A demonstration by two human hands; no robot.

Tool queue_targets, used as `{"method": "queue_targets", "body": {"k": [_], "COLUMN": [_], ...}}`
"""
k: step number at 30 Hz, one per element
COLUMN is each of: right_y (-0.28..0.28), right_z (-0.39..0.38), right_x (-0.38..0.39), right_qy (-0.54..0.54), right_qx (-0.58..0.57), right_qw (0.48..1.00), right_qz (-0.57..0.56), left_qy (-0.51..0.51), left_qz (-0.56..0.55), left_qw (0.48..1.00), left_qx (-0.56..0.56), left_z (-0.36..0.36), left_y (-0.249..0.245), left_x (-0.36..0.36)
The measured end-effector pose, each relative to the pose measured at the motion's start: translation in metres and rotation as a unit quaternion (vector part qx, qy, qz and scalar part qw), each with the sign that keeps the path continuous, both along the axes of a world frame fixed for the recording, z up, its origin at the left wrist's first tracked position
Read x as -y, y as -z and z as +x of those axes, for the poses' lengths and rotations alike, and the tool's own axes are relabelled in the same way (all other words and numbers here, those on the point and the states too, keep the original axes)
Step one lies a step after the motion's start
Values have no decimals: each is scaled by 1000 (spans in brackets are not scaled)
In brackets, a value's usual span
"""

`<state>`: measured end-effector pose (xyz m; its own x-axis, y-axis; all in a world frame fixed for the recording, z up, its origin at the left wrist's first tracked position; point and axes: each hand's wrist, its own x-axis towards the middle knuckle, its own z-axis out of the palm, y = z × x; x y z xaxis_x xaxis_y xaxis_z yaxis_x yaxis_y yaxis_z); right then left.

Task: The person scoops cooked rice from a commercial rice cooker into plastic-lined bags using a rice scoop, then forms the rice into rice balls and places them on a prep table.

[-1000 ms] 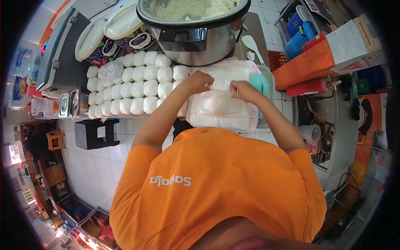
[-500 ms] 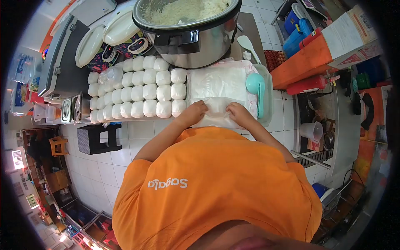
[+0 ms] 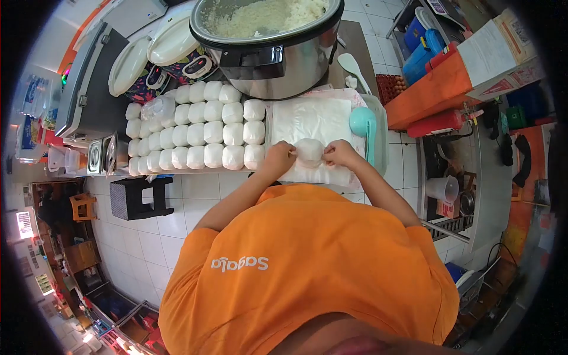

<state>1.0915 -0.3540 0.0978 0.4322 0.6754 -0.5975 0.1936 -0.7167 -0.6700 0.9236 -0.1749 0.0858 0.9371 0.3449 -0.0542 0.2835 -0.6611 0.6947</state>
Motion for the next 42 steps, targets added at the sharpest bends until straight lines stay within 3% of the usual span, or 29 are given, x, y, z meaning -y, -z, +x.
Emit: {"method": "queue_targets", "body": {"k": [2, 4, 6, 7, 9, 12, 14, 15, 16, 17, 21, 22, 23, 24, 26, 28, 29, 30, 31, 32, 34, 35, 36, 37, 38, 40, 42], "right_y": [13, 13, 5, 1, 6, 3, -19, -20, -20, -20, -45, -50, -55, -66, -96, -112, -115, -113, -110, -108, -128, -138, -144, -149, -152, -149, -138], "right_z": [0, -1, 6, 6, 2, 4, 0, -1, -4, -8, -43, -55, -62, -61, -59, -60, -61, -62, -63, -67, -84, -92, -106, -110, -117, -136, -147], "right_x": [12, 7, -6, -11, -11, -13, -10, -12, -15, -19, -49, -53, -58, -66, -85, -96, -103, -111, -118, -129, -148, -156, -183, -195, -207, -232, -261], "right_qy": [150, 160, 21, -21, -26, -81, -3, -2, 47, 95, 75, 41, 6, 1, 26, 21, 19, -2, 4, 10, 16, 51, 18, -31, -80, -97, -180], "right_qx": [-168, -190, -43, 15, 50, 145, 94, 95, 40, -16, -8, 197, 392, 393, 135, 83, 29, 27, -11, -52, -126, -194, -202, -294, -381, -387, -352], "right_qw": [972, 965, 999, 1000, 998, 986, 988, 987, 987, 982, 987, 963, 894, 893, 976, 982, 986, 985, 982, 977, 971, 962, 961, 934, 897, 890, 891], "right_qz": [74, 80, 11, -10, 22, 21, 126, 127, 146, 163, 141, 182, 216, 218, 169, 169, 165, 170, 189, 206, 202, 188, 188, 200, 209, 223, 223], "left_qy": [-20, -31, 28, 29, 204, 225, 231, 179, 117, 56, 15, -37, -89, -93, -118, -123, -117, -117, -124, -146, 8, -9, 34, 96, 89, 161, 168], "left_qz": [-54, -125, 17, 18, 49, 67, 40, -161, -355, -392, -364, -361, -358, -357, -363, -394, -313, -228, -205, -193, 40, 52, 123, 183, 193, 246, 228], "left_qw": [998, 989, 996, 996, 978, 967, 959, 966, 927, 915, 931, 931, 928, 928, 918, 902, 934, 958, 947, 944, 899, 899, 879, 852, 852, 833, 840], "left_qx": [25, -73, -81, -80, 13, 99, 161, 94, 22, 79, -1, 22, 46, 50, 107, 123, 129, 133, 215, 222, 436, 435, 459, 481, 478, 469, 463], "left_z": [-10, 4, 24, 28, 34, 32, 23, 17, 8, 2, -4, -6, -8, -10, -16, -22, -27, -32, -35, -38, -47, -52, -71, -77, -82, -95, -117], "left_y": [3, -12, -16, -13, -2, 11, 19, 22, 24, -22, -33, -33, -34, -31, -25, -46, -60, -68, -65, -63, -98, -119, -143, -155, -157, -159, -164], "left_x": [3, -11, -26, -28, -31, -28, -23, -17, -10, 7, 8, 10, 12, 12, 8, -7, -15, -26, -43, -64, -105, -122, -153, -169, -184, -211, -233]}}
